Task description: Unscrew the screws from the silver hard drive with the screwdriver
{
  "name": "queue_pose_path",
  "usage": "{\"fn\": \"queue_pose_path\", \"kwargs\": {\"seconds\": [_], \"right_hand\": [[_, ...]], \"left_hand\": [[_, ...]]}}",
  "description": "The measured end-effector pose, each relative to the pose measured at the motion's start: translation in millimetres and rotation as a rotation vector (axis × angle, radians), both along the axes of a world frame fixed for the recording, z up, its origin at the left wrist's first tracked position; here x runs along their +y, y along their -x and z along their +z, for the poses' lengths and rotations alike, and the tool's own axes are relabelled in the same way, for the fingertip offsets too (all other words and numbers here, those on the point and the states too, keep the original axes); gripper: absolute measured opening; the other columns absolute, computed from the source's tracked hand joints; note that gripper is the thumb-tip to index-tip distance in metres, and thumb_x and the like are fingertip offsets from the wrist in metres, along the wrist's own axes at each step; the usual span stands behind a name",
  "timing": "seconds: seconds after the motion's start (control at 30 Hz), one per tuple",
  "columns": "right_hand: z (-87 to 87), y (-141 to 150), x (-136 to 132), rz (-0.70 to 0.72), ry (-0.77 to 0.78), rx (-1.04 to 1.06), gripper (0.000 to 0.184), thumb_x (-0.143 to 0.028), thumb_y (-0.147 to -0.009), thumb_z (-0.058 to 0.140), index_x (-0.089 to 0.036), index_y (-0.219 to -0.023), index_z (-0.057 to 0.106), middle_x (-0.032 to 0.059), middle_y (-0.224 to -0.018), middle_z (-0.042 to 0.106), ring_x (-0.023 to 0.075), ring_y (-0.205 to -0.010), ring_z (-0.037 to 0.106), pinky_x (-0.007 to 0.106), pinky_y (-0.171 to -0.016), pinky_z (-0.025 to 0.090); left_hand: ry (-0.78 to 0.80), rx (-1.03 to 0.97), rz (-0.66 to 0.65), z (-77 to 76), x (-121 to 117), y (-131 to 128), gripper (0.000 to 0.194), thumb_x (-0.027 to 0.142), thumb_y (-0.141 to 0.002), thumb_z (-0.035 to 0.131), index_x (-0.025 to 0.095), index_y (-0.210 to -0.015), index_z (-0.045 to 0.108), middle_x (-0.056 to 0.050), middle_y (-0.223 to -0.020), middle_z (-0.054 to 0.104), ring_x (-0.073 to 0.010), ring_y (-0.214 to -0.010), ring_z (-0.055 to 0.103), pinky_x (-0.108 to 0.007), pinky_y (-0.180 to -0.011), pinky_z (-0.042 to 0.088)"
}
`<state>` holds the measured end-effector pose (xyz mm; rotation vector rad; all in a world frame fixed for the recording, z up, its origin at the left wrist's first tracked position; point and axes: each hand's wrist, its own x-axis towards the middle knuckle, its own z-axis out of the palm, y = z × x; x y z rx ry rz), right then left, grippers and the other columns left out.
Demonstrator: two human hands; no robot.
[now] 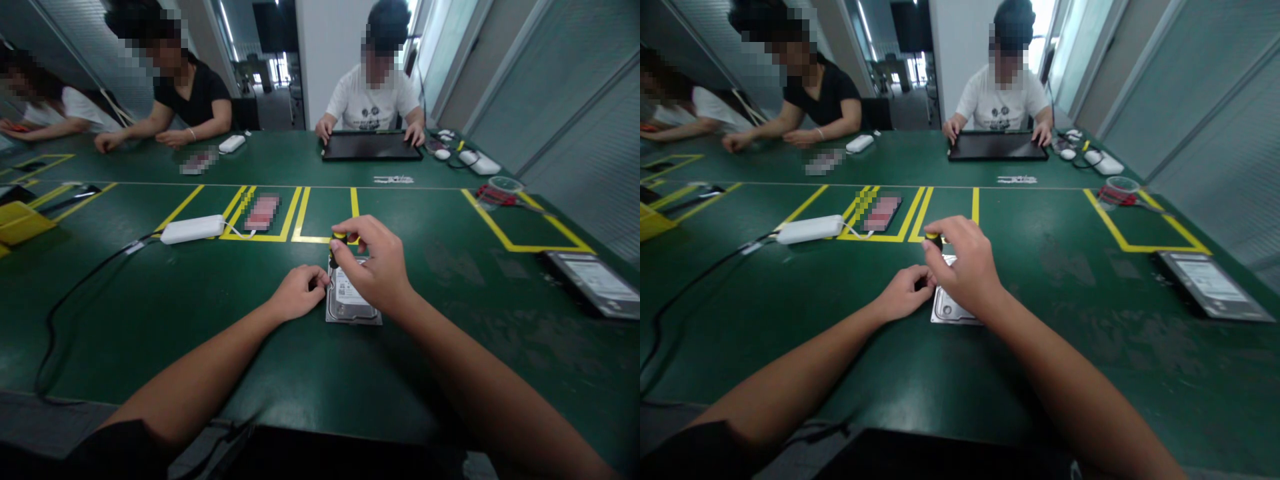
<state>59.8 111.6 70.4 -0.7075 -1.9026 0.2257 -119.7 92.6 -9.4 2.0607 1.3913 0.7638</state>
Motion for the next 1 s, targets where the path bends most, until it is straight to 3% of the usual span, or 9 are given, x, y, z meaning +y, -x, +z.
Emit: {"fn": "queue_pose_path", "kwargs": {"seconds": [0.73, 1.0], "right_hand": [[2.3, -1.3, -0.4, 0.008, 0.004, -0.028, 0.015, -0.024, -0.086, 0.063, -0.018, -0.100, 0.066, 0.0039, -0.097, 0.068, 0.0165, -0.088, 0.060, 0.032, -0.075, 0.046], [0.3, -1.1, 0.0, -0.017, -0.023, -0.024, 0.019, -0.017, -0.086, 0.058, -0.016, -0.103, 0.068, 0.0034, -0.098, 0.072, 0.0153, -0.084, 0.061, 0.030, -0.073, 0.046]], "left_hand": [[-0.019, 0.003, -0.003, -1.7, -0.1, -0.5, 0.007, 0.015, -0.077, 0.053, 0.017, -0.078, 0.060, 0.001, -0.071, 0.061, -0.0151, -0.070, 0.052, -0.028, -0.068, 0.039], [-0.004, 0.011, 0.012, 0.1, -0.2, -0.5, 0.006, 0.016, -0.077, 0.054, 0.018, -0.075, 0.059, 0.002, -0.069, 0.058, -0.0146, -0.068, 0.051, -0.027, -0.067, 0.037]]}}
